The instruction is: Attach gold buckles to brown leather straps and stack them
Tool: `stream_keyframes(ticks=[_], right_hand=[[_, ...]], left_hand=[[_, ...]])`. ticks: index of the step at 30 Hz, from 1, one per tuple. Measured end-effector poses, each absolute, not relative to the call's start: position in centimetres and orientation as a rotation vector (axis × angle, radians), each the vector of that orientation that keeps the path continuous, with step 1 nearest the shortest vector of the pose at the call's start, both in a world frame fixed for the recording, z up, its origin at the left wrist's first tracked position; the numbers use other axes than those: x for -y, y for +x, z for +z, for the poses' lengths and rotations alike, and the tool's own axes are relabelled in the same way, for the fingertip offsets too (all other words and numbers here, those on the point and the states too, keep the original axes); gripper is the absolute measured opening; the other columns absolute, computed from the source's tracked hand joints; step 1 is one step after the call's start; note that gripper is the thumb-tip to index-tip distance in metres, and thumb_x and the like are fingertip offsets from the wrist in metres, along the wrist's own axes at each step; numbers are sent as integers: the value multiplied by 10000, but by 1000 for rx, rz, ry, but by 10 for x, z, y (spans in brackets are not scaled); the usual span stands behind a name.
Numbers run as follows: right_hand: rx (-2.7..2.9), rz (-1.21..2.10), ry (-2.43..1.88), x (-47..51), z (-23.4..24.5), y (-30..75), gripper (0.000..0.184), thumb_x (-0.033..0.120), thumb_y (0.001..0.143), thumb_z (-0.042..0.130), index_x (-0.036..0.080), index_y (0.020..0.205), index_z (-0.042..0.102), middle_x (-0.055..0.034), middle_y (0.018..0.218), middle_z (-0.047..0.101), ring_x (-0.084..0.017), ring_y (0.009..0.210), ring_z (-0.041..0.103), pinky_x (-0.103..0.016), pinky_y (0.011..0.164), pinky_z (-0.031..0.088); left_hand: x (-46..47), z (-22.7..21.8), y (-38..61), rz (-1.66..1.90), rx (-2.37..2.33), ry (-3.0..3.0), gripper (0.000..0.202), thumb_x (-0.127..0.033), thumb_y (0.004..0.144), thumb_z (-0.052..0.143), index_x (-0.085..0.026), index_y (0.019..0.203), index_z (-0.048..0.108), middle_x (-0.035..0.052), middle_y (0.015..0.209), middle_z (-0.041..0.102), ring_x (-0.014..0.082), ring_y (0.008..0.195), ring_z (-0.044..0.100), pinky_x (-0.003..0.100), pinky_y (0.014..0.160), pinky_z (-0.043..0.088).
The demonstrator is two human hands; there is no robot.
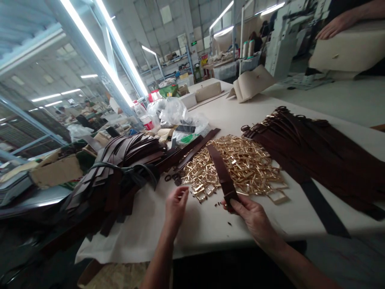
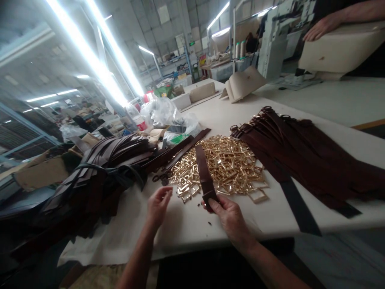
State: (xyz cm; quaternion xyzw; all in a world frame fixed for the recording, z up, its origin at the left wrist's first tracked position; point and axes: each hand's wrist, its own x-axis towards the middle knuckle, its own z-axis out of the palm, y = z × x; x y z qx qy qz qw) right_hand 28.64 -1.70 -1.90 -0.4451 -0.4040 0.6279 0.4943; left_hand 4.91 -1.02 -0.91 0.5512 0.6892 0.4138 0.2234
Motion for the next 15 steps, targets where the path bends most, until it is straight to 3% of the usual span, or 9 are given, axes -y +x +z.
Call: stream_keyframes(ticks=[3,6,11,15], right_hand=[[1029,1517,-1047,19,-24,285,514,627,742,748,146,923,749,-99,831,750,-254,789,680,-378,777,537],[1080,1524,-1032,21,-26,283,509,631,797,693,148,951,718,-101,831,747,-249,772,697,-364,729,552],[1134,1543,-1035,23,-24,284,533,663,802,655,146,931,669,-88,752,728,-230,695,698,-307,585,521],[1155,1562,-984,25,-23,283,507,640,801,665,143,896,646,-53,676,695,-175,588,649,-260,520,470]], left_hand=[[-22,-7,1,1124,-2115,1594,161,-259,833,596,-193,920,715,102,1029,692,240,911,644,349,828,478],[-46,-8,-26,1075,-2207,1612,107,-180,763,649,-206,839,720,110,996,694,283,989,618,389,908,425],[-56,-12,-34,1047,-2220,1567,46,-180,701,686,-220,679,693,69,780,682,270,853,631,376,824,434],[-38,-19,-13,1122,-2095,1486,146,-338,744,663,-194,731,683,55,739,685,242,769,642,343,731,477]])
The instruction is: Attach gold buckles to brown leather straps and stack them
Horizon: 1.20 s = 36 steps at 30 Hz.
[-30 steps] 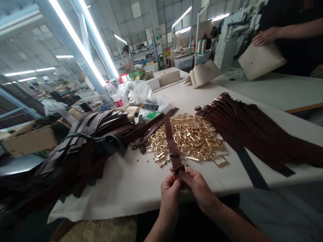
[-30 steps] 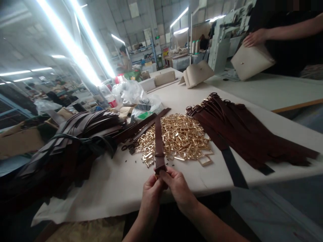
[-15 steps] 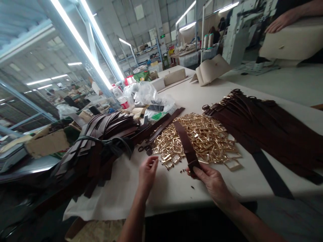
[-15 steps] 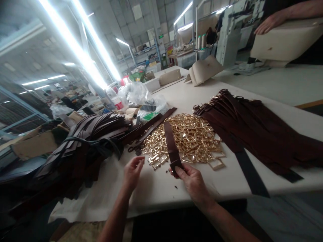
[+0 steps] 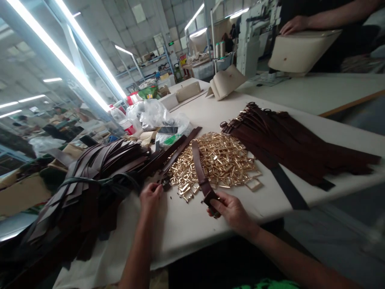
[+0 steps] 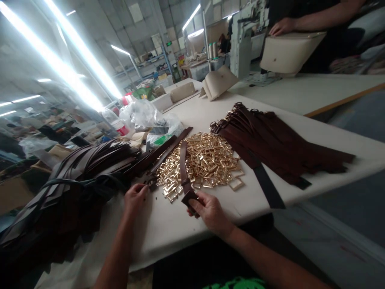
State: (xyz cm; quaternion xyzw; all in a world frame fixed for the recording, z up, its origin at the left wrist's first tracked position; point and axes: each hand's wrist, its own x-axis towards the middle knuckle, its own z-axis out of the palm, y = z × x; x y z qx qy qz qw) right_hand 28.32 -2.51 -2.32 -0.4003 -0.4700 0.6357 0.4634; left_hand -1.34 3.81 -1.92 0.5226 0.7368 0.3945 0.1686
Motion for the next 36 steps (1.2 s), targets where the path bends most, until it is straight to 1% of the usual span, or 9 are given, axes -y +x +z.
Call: stream_keyframes(ticks=[4,9,12,16,19,23,26,29,36], right_hand=[[1175,1572,-958,27,-23,281,444,589,821,674,150,859,625,-32,675,676,-153,588,632,-260,561,494],[1200,1518,-982,29,-21,277,371,525,849,656,157,829,609,-22,660,659,-151,571,622,-259,548,506],[1226,1476,-1008,29,-19,275,327,487,861,641,163,832,616,-17,659,656,-152,573,620,-252,542,506],[1236,1442,-1026,30,-20,275,307,475,862,640,176,797,609,-8,650,640,-146,566,609,-241,529,497],[1207,1467,-1007,30,-22,275,320,496,871,626,176,845,622,-8,670,642,-152,581,620,-248,549,514],[1207,1472,-1002,30,-23,275,307,479,880,613,172,888,619,-7,682,642,-150,588,620,-252,564,524],[1220,1444,-996,30,-21,275,279,451,892,597,175,853,596,-5,675,638,-140,572,606,-243,553,510],[1199,1423,-990,29,-19,276,270,443,892,593,186,811,571,7,647,623,-132,533,583,-236,514,479],[1236,1417,-981,28,-23,276,255,420,904,583,183,811,566,-4,673,631,-144,552,602,-243,518,489]], left_hand=[[-4,-22,30,1223,-1809,1367,294,-458,781,649,-174,857,642,49,760,710,199,679,675,316,658,530],[32,-14,89,1382,-1421,1032,402,-424,722,777,-173,1001,633,34,752,728,182,609,694,301,598,554],[41,-10,110,1352,-1318,1008,383,-373,705,809,-180,995,650,28,785,738,168,641,699,291,632,564],[43,-11,116,1328,-1253,999,296,-329,680,830,-174,867,661,18,769,727,147,627,679,268,628,554],[43,-11,113,1355,-1272,939,247,-340,716,800,-170,832,665,23,783,719,155,648,685,274,644,553],[45,-9,112,1375,-1305,921,220,-366,749,752,-171,835,696,53,883,717,169,763,677,267,672,543],[47,-7,114,1343,-1335,1006,248,-394,747,745,-173,853,704,61,896,704,189,819,656,281,712,536],[49,-7,117,1246,-1276,1066,258,-422,799,708,-172,863,688,51,841,687,178,791,630,301,767,524],[49,-8,115,1204,-1152,1072,287,-408,869,662,-193,1053,620,49,859,690,172,776,648,318,756,524]])
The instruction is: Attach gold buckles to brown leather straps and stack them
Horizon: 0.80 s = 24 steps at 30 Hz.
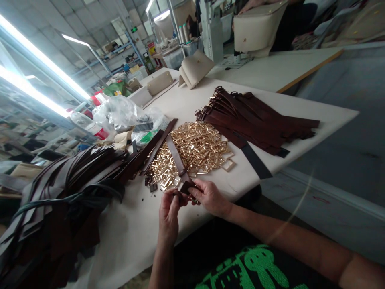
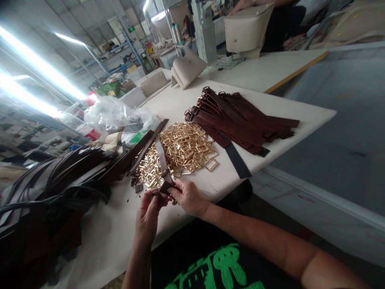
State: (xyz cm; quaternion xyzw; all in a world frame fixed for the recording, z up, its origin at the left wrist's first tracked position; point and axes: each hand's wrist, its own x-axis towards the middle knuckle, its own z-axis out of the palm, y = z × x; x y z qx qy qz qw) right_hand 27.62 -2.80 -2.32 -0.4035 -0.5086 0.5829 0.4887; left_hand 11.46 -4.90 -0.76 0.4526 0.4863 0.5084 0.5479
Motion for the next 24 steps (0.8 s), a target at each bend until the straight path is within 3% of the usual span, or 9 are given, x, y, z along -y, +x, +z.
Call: stream_keyframes(ticks=[9,15,20,24], right_hand=[[1423,1273,-1001,31,-30,275,209,360,930,569,185,816,559,5,662,644,-139,567,624,-236,551,482],[1495,1197,-1060,31,-33,274,213,329,937,573,197,775,529,13,659,639,-137,571,622,-231,551,454],[1529,1170,-1106,31,-30,275,240,356,945,569,199,768,525,8,653,645,-145,577,622,-233,544,434],[1523,1191,-1120,30,-26,276,226,354,945,564,193,787,551,2,660,654,-147,578,626,-236,554,438]], left_hand=[[35,-10,117,1311,-1282,1199,274,-402,797,746,-198,980,753,43,931,704,129,768,611,235,701,507],[29,-6,120,1312,-1308,1028,275,-379,705,829,-172,844,713,-15,663,653,71,484,537,174,453,402],[31,-4,112,1248,-1264,985,319,-429,727,805,-163,891,743,14,702,688,86,538,585,191,529,470],[34,-3,110,1295,-1241,1008,310,-368,669,856,-186,903,765,17,744,709,79,580,572,182,568,478]])
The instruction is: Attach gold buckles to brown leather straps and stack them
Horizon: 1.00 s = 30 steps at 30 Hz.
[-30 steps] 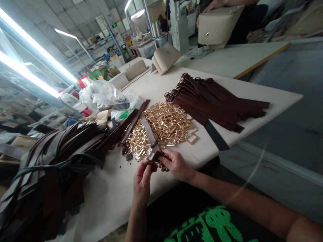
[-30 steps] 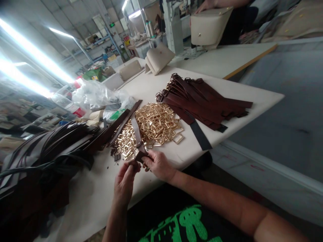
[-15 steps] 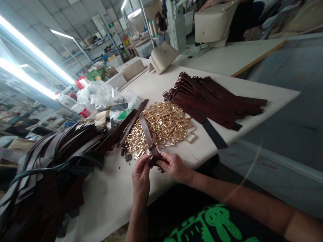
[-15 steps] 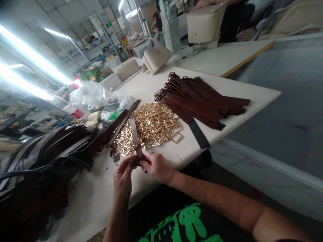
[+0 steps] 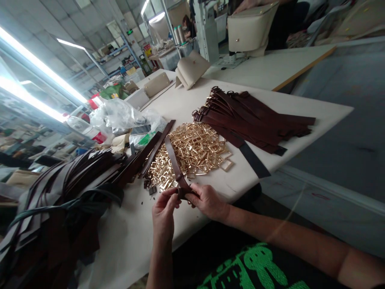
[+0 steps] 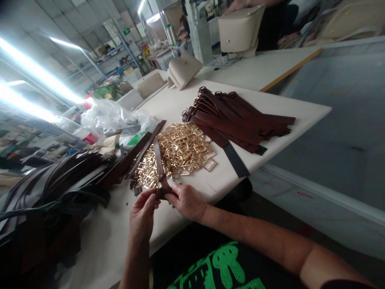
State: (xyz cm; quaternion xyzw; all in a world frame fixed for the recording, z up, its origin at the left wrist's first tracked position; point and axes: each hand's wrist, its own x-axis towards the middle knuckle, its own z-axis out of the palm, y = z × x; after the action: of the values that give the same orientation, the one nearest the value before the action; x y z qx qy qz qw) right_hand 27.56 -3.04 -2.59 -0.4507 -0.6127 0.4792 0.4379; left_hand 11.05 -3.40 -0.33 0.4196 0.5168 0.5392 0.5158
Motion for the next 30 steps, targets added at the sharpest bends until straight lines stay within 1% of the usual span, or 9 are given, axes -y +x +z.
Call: stream_keyframes(ticks=[4,9,13,15,19,22,25,27,30], right_hand=[[1488,1230,-1101,30,-24,275,180,315,938,554,188,810,565,1,665,652,-146,581,632,-236,564,447],[1534,1172,-1111,32,-24,275,180,293,922,570,199,773,536,11,635,640,-145,559,617,-237,545,425],[1588,1104,-1110,33,-22,277,169,272,918,561,204,766,537,13,635,638,-149,567,606,-243,546,416],[1585,1106,-1107,32,-21,277,159,270,920,552,201,776,551,11,642,643,-153,578,612,-244,555,424],[1567,1151,-1136,31,-22,276,166,294,916,566,195,782,566,7,632,652,-157,573,620,-238,544,427],[1565,1166,-1149,31,-22,276,174,288,911,580,194,766,562,13,624,648,-148,558,615,-231,535,422],[1564,1187,-1131,31,-21,277,183,278,915,574,194,753,554,17,622,643,-145,555,617,-228,539,427],[1557,1188,-1125,32,-22,277,180,278,912,576,196,753,549,15,621,642,-149,557,621,-231,537,430],[1538,1186,-1113,31,-24,277,173,267,901,583,201,748,538,18,605,631,-150,547,616,-229,522,426]], left_hand=[[35,-4,114,1351,-1285,1105,334,-302,644,871,-206,948,774,10,743,705,97,649,579,186,609,481],[31,-10,121,1396,-1323,953,294,-331,642,865,-190,884,777,17,776,721,79,613,546,170,566,449],[29,-13,132,1380,-1190,816,284,-336,608,882,-186,817,763,10,740,717,97,640,594,192,618,482],[30,-12,137,1365,-1130,775,268,-342,625,871,-189,818,765,16,758,726,112,666,621,202,626,491],[34,-13,143,1436,-1110,683,250,-406,721,791,-198,859,778,31,816,740,124,690,640,218,615,495],[36,-15,145,1493,-1146,680,249,-369,680,825,-194,850,778,40,833,754,139,716,663,235,660,507],[37,-18,148,1531,-1180,697,298,-360,637,854,-187,866,774,37,824,758,146,716,675,249,687,512],[38,-22,151,1557,-1168,658,284,-370,650,844,-195,861,771,28,815,758,141,702,677,246,677,509],[39,-26,155,1612,-1142,594,241,-367,666,824,-207,835,760,16,805,756,130,665,671,223,611,487]])
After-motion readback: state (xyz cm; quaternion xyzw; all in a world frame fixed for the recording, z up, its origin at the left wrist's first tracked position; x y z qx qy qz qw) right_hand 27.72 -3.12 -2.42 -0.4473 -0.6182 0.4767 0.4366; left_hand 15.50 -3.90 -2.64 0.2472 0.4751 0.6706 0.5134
